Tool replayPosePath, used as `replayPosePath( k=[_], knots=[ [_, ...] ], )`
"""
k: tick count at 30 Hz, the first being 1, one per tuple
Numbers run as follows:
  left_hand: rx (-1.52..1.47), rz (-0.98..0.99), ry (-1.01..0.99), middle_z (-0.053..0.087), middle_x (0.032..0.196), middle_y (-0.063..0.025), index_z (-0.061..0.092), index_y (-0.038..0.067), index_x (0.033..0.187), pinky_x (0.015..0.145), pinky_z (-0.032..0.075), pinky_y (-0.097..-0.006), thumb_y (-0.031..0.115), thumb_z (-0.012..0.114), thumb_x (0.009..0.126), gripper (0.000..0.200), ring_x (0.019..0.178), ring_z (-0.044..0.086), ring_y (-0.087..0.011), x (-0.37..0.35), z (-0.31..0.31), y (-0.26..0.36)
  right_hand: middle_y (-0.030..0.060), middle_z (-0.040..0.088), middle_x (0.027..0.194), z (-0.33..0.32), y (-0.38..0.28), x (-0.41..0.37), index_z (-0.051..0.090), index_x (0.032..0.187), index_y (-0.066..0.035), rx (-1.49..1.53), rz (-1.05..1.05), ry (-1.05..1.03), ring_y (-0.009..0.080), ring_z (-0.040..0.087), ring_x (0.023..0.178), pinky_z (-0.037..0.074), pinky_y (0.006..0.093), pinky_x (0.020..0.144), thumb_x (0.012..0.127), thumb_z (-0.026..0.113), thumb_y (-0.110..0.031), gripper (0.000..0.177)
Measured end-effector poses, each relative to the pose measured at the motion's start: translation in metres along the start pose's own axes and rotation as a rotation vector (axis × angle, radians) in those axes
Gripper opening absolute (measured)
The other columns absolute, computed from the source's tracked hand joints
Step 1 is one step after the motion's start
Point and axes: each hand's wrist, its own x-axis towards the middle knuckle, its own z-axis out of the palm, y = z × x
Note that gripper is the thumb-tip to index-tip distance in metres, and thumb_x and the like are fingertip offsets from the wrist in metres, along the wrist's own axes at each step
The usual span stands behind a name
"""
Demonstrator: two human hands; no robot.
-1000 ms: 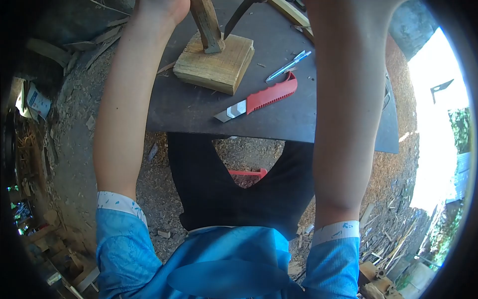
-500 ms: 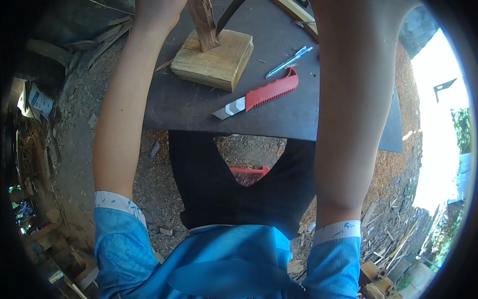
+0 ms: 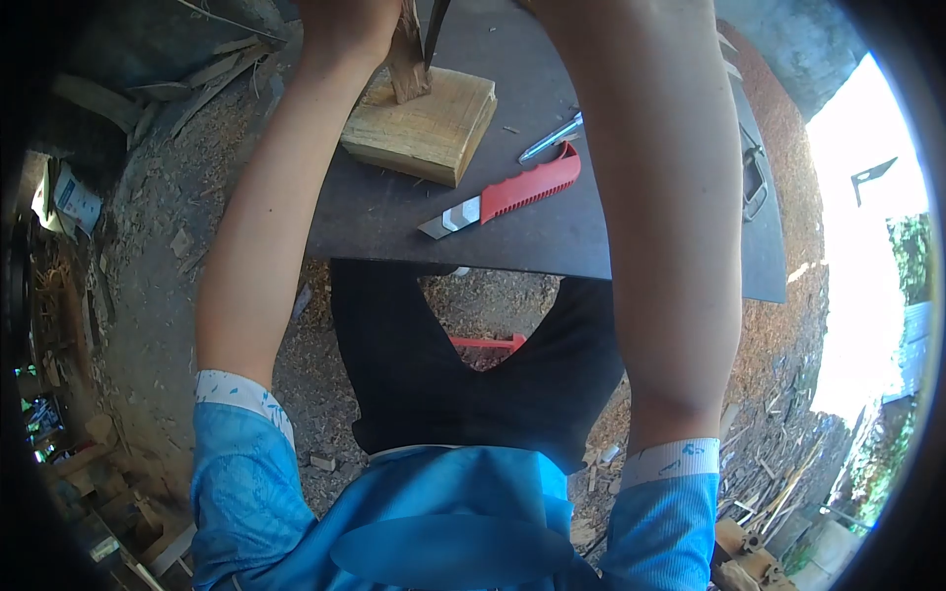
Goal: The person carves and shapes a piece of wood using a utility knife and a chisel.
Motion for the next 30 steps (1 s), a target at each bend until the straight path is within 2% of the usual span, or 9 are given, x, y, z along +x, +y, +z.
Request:
replayPosePath(
  k=[6,8,11,14,20,23,25,28,30],
  knots=[
    [0.022,0.157,-0.004,0.038,0.069,0.006,0.048,0.015,0.079,0.057,0.03,-0.0257,0.054,0.04,0.111,0.051,0.059,0.035,-0.0054,0.017,0.003,0.033,-0.0006,0.041,0.063,0.006,-0.01,0.001,0.041,0.072,-0.016,0.008,-0.005,-0.012,0.0152,0.04,0.058,0.036,0.0335,0.06,0.106,0.041,-0.027,0.036],
    [0.019,0.123,0.014,0.037,0.07,0.0067,0.047,0.015,0.08,0.056,0.03,-0.0253,0.053,0.04,0.112,0.05,0.059,0.034,-0.0049,0.013,0.0,0.029,-0.0005,0.041,0.062,0.01,-0.01,0.005,0.041,0.072,-0.016,0.013,-0.005,-0.027,0.0153,0.039,0.058,0.036,0.0336,0.06,0.105,0.041,-0.027,0.035],
    [0.059,-0.144,0.111,0.036,0.071,0.0079,0.046,0.015,0.081,0.055,0.028,-0.0245,0.051,0.04,0.112,0.048,0.06,0.032,-0.004,-0.011,-0.004,0.014,-0.0004,0.041,0.062,0.012,-0.007,0.003,0.041,0.072,-0.016,0.015,0.008,-0.044,0.0153,0.039,0.058,0.036,0.0336,0.059,0.105,0.041,-0.027,0.035],
    [-0.046,-0.133,0.037,0.036,0.071,0.0079,0.046,0.015,0.08,0.055,0.028,-0.0242,0.051,0.041,0.112,0.048,0.06,0.032,-0.004,-0.007,-0.001,0.017,-0.0003,0.041,0.062,0.014,-0.006,0.003,0.041,0.072,-0.016,0.02,0.04,-0.055,0.0154,0.039,0.058,0.036,0.0337,0.059,0.105,0.041,-0.026,0.035],
    [-0.037,0.213,-0.009,0.039,0.068,0.0063,0.047,0.014,0.08,0.054,0.029,-0.0254,0.047,0.042,0.113,0.047,0.058,0.034,-0.0045,0.024,0.014,0.041,0.0,0.04,0.061,0.015,-0.019,0.005,0.041,0.072,-0.015,0.028,0.027,-0.076,0.0155,0.039,0.057,0.036,0.0339,0.059,0.105,0.04,-0.026,0.035],
    [0.01,0.164,0.017,0.038,0.068,0.0064,0.048,0.013,0.08,0.054,0.028,-0.0252,0.047,0.042,0.113,0.047,0.058,0.033,-0.0045,0.015,0.011,0.016,0.0001,0.04,0.06,0.016,-0.014,0.003,0.041,0.072,-0.015,0.033,0.028,-0.088,0.0156,0.039,0.057,0.035,0.034,0.058,0.105,0.04,-0.025,0.034],
    [0.023,-0.034,-0.021,0.037,0.068,0.0067,0.047,0.013,0.081,0.054,0.027,-0.0246,0.047,0.041,0.113,0.048,0.058,0.033,-0.0042,-0.015,-0.001,-0.003,0.0001,0.04,0.06,0.013,-0.01,0.001,0.041,0.072,-0.015,0.051,0.047,-0.101,0.0156,0.039,0.057,0.035,0.034,0.058,0.105,0.04,-0.025,0.034],
    [0.043,-0.128,0.11,0.036,0.068,0.0068,0.047,0.014,0.081,0.053,0.026,-0.0243,0.048,0.041,0.113,0.047,0.058,0.032,-0.0042,-0.012,0.003,0.017,0.0002,0.039,0.06,0.016,-0.015,0.006,0.04,0.072,-0.015,0.076,0.174,-0.039,0.0157,0.037,0.056,0.035,0.0339,0.058,0.105,0.039,-0.025,0.034],
    [0.001,-0.136,0.056,0.037,0.067,0.0068,0.05,0.013,0.082,0.054,0.026,-0.0243,0.049,0.042,0.112,0.048,0.057,0.033,-0.0041,-0.006,0.008,0.016,0.0001,0.039,0.06,0.02,-0.025,0.01,0.039,0.072,-0.015,0.037,0.176,-0.039,0.0157,0.037,0.056,0.035,0.0338,0.059,0.105,0.039,-0.026,0.035]
  ],
)
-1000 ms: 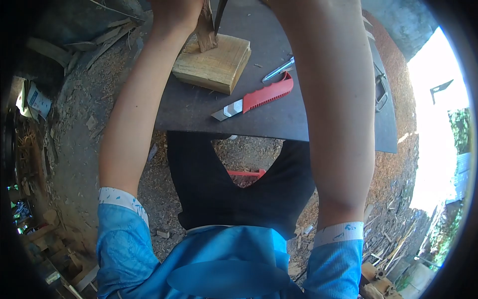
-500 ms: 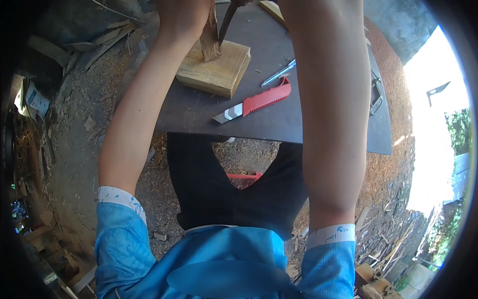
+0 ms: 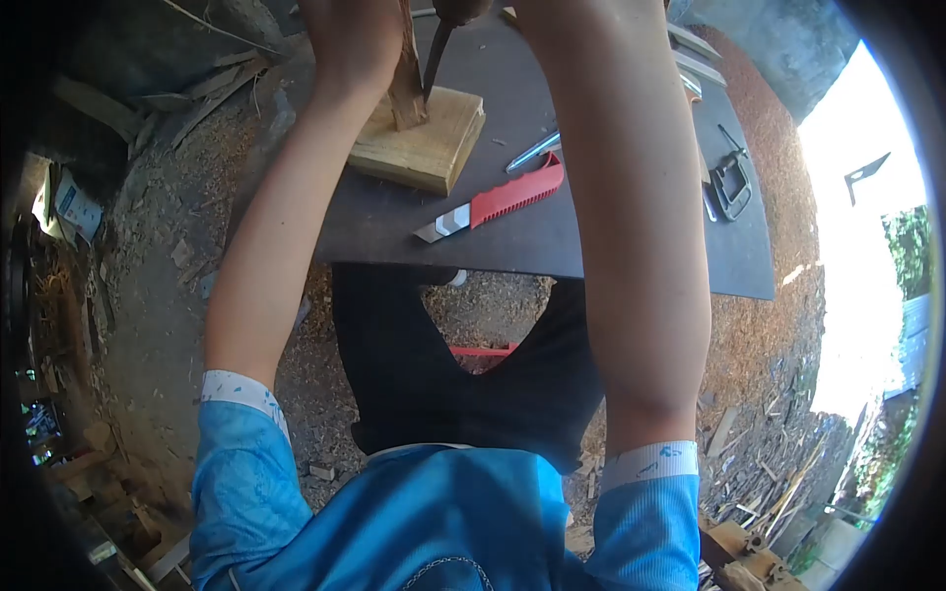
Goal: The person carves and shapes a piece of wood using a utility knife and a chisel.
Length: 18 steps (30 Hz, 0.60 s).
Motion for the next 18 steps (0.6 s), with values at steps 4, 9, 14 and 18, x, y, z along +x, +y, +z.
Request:
replayPosePath(
  k=[4,9,14,18],
  knots=[
    [-0.027,0.052,0.051,0.037,0.065,0.0062,0.051,0.013,0.08,0.053,0.029,-0.0245,0.052,0.043,0.111,0.051,0.055,0.035,-0.0047,0.015,0.019,0.04,0.0003,0.039,0.059,0.003,-0.019,0.004,0.04,0.073,-0.014,0.026,-0.108,-0.05,0.0154,0.039,0.057,0.036,0.0334,0.059,0.107,0.04,-0.027,0.036],
    [0.034,0.099,-0.021,0.041,0.069,0.005,0.053,0.012,0.085,0.055,0.033,-0.0256,0.053,0.042,0.111,0.05,0.058,0.04,-0.0059,0.0,0.013,-0.002,0.0004,0.04,0.059,-0.001,-0.012,0.001,0.042,0.073,-0.014,-0.024,-0.069,-0.032,0.0151,0.039,0.056,0.037,0.0335,0.059,0.107,0.04,-0.028,0.036],
    [0.058,-0.121,0.05,0.043,0.071,0.0062,0.056,0.011,0.089,0.057,0.037,-0.0251,0.055,0.047,0.109,0.049,0.062,0.043,-0.0048,-0.012,0.006,-0.004,0.0014,0.043,0.062,-0.011,0.015,0.008,0.044,0.073,-0.012,0.014,-0.073,-0.059,0.0158,0.04,0.057,0.037,0.0342,0.059,0.104,0.044,-0.027,0.035],
    [-0.071,-0.227,-0.053,0.048,0.074,0.0069,0.061,0.011,0.095,0.059,0.037,-0.0211,0.06,0.053,0.105,0.05,0.064,0.047,-0.0031,-0.012,0.0,0.009,0.0027,0.046,0.065,-0.01,0.012,0.004,0.045,0.074,-0.012,0.0,-0.06,-0.09,0.0169,0.042,0.059,0.038,0.0341,0.061,0.104,0.045,-0.027,0.034]
  ],
)
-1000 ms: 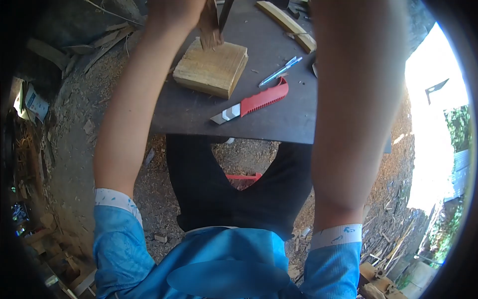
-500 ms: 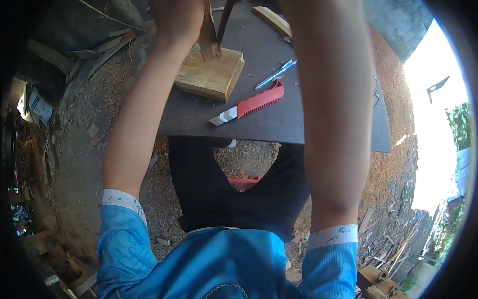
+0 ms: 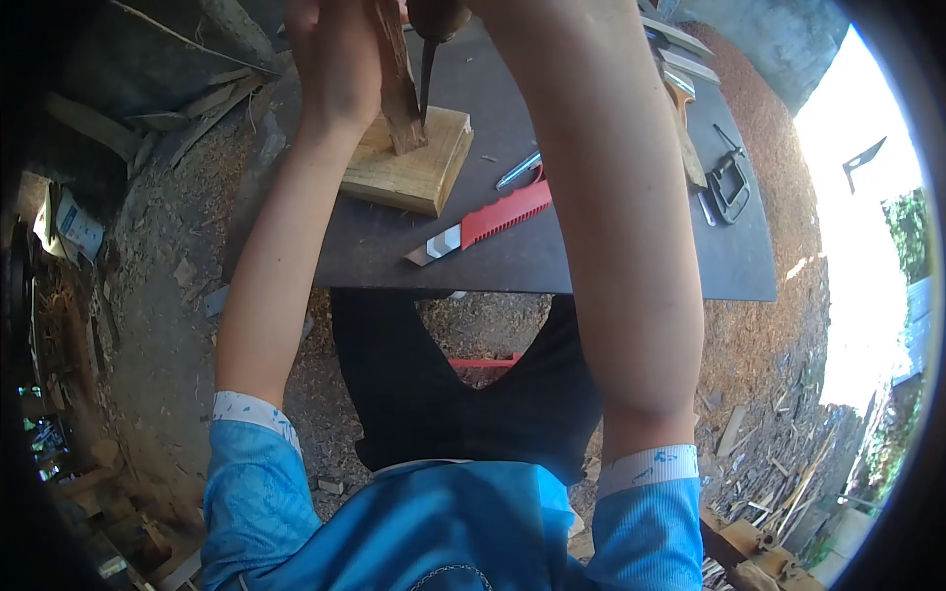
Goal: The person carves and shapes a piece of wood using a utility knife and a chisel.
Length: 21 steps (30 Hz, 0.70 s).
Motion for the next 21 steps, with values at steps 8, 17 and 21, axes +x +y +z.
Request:
replayPosePath(
  k=[8,17,21],
  knots=[
    [-0.092,-0.063,-0.211,0.069,0.092,0.0,0.068,0.003,0.113,0.07,0.049,-0.0241,0.037,0.083,0.09,0.043,0.079,0.063,-0.0068,-0.015,-0.007,-0.004,0.0032,0.049,0.066,0.002,0.002,0.013,0.049,0.076,-0.01,-0.039,0.093,0.105,0.0164,0.046,0.062,0.04,0.0335,0.063,0.105,0.044,-0.03,0.035],
    [-0.071,-0.034,-0.204,0.076,0.101,-0.0124,0.071,-0.003,0.112,0.088,0.063,-0.0367,0.017,0.089,0.083,0.04,0.092,0.075,-0.0208,-0.019,-0.013,-0.014,0.0053,0.055,0.066,-0.009,0.022,0.032,0.053,0.073,-0.006,-0.072,0.063,-0.007,0.0152,0.048,0.06,0.041,0.0323,0.061,0.11,0.039,-0.037,0.051],
    [-0.122,-0.103,-0.191,0.078,0.1,-0.0124,0.074,-0.004,0.107,0.087,0.06,-0.0284,0.015,0.091,0.081,0.036,0.093,0.075,-0.015,-0.019,-0.01,-0.007,0.0072,0.058,0.072,-0.022,0.009,0.034,0.058,0.083,0.0,-0.188,0.051,-0.07,0.017,0.053,0.069,0.044,0.0334,0.07,0.111,0.04,-0.037,0.051]
  ],
)
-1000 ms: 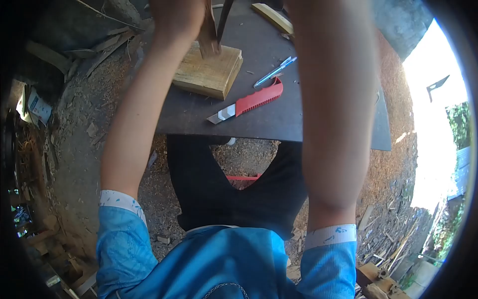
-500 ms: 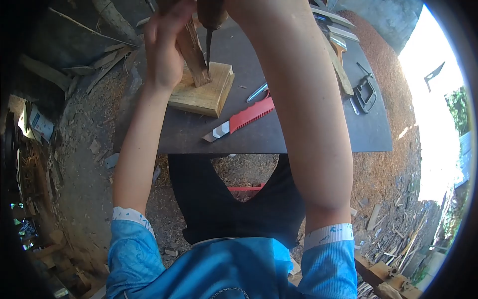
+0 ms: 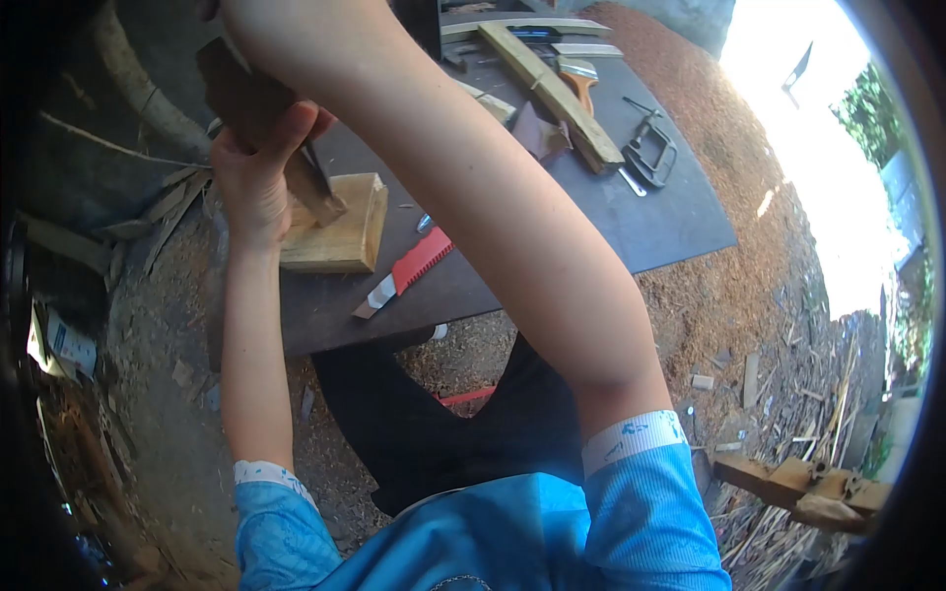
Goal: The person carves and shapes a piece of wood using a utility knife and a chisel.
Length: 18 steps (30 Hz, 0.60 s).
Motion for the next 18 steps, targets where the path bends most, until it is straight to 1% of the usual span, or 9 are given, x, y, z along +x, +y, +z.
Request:
replayPosePath(
  k=[2,4,7,8,9,10,11,12,18],
  knots=[
    [0.042,0.009,-0.015,0.077,0.1,-0.0134,0.073,-0.003,0.108,0.087,0.062,-0.0328,0.019,0.089,0.084,0.037,0.094,0.075,-0.0191,0.0,0.001,-0.001,0.0088,0.061,0.08,-0.008,-0.023,-0.005,0.062,0.093,0.004,-0.142,0.074,0.084,0.0176,0.055,0.076,0.046,0.0331,0.075,0.111,0.042,-0.038,0.049],
    [0.075,0.033,-0.021,0.076,0.1,-0.0144,0.073,-0.003,0.107,0.087,0.062,-0.0347,0.02,0.088,0.085,0.036,0.094,0.075,-0.0208,0.0,0.0,-0.003,0.0107,0.064,0.093,-0.055,0.017,0.006,0.062,0.113,0.006,-0.357,-0.122,0.031,0.018,0.057,0.086,0.046,0.032,0.082,0.11,0.046,-0.04,0.049],
    [0.116,0.062,-0.033,0.077,0.099,-0.0156,0.074,-0.003,0.105,0.086,0.062,-0.034,0.021,0.087,0.086,0.033,0.091,0.075,-0.0198,-0.003,-0.004,-0.007,0.0138,0.071,0.102,-0.13,0.02,-0.01,0.064,0.117,0.007,-1.077,0.35,0.013,0.0226,0.067,0.094,0.053,0.0386,0.084,0.105,0.059,-0.043,0.051],
    [0.139,0.059,-0.041,0.077,0.099,-0.0157,0.074,-0.003,0.104,0.085,0.063,-0.0341,0.021,0.087,0.086,0.033,0.09,0.075,-0.0195,-0.002,-0.006,-0.009,0.0126,0.07,0.085,-0.186,0.071,-0.026,0.069,0.099,-0.006,-1.394,0.054,-0.08,0.0317,0.069,0.084,0.054,0.0461,0.081,0.103,0.049,-0.057,0.054],
    [0.162,0.059,-0.049,0.077,0.098,-0.0158,0.075,-0.003,0.104,0.085,0.063,-0.0342,0.021,0.087,0.086,0.032,0.089,0.075,-0.0192,-0.001,-0.006,-0.01,0.0203,0.074,0.114,-0.216,0.08,-0.037,0.067,0.126,-0.004,-1.729,0.409,-0.197,0.038,0.07,0.11,0.052,0.054,0.097,0.096,0.056,-0.069,0.072],
    [0.138,0.047,-0.025,0.077,0.095,-0.0126,0.075,-0.002,0.102,0.083,0.062,-0.0313,0.022,0.089,0.084,0.033,0.087,0.075,-0.0166,-0.001,-0.005,-0.008,0.0235,0.069,0.125,-0.23,0.086,-0.06,0.066,0.126,-0.003,-1.934,0.481,-0.25,0.0393,0.066,0.119,0.048,0.0544,0.103,0.096,0.056,-0.068,0.072],
    [0.116,0.034,-0.002,0.077,0.093,-0.0095,0.075,-0.001,0.101,0.081,0.06,-0.0284,0.023,0.091,0.082,0.034,0.085,0.074,-0.014,-0.001,-0.001,-0.006,0.0209,0.065,0.137,-0.239,0.09,-0.068,0.067,0.129,-0.004,-1.859,0.793,-0.297,0.0388,0.058,0.132,0.039,0.0613,0.11,0.096,0.056,-0.064,0.069],
    [0.097,0.021,0.021,0.077,0.09,-0.0063,0.076,0.001,0.1,0.08,0.059,-0.0254,0.025,0.092,0.081,0.035,0.083,0.074,-0.0114,-0.001,0.001,-0.005,0.0211,0.064,0.138,-0.244,0.09,-0.079,0.066,0.131,-0.004,-1.792,0.911,-0.343,0.0386,0.058,0.132,0.038,0.0607,0.111,0.093,0.06,-0.066,0.073],
    [0.046,0.025,0.029,0.077,0.088,-0.0081,0.075,0.001,0.097,0.076,0.061,-0.0266,0.027,0.092,0.081,0.035,0.079,0.075,-0.0131,0.003,0.0,-0.005,0.0231,0.066,0.132,-0.27,0.11,-0.097,0.065,0.13,0.004,-1.609,0.87,-0.297,0.0409,0.06,0.128,0.048,0.0584,0.103,0.087,0.074,-0.055,0.074]
  ],
)
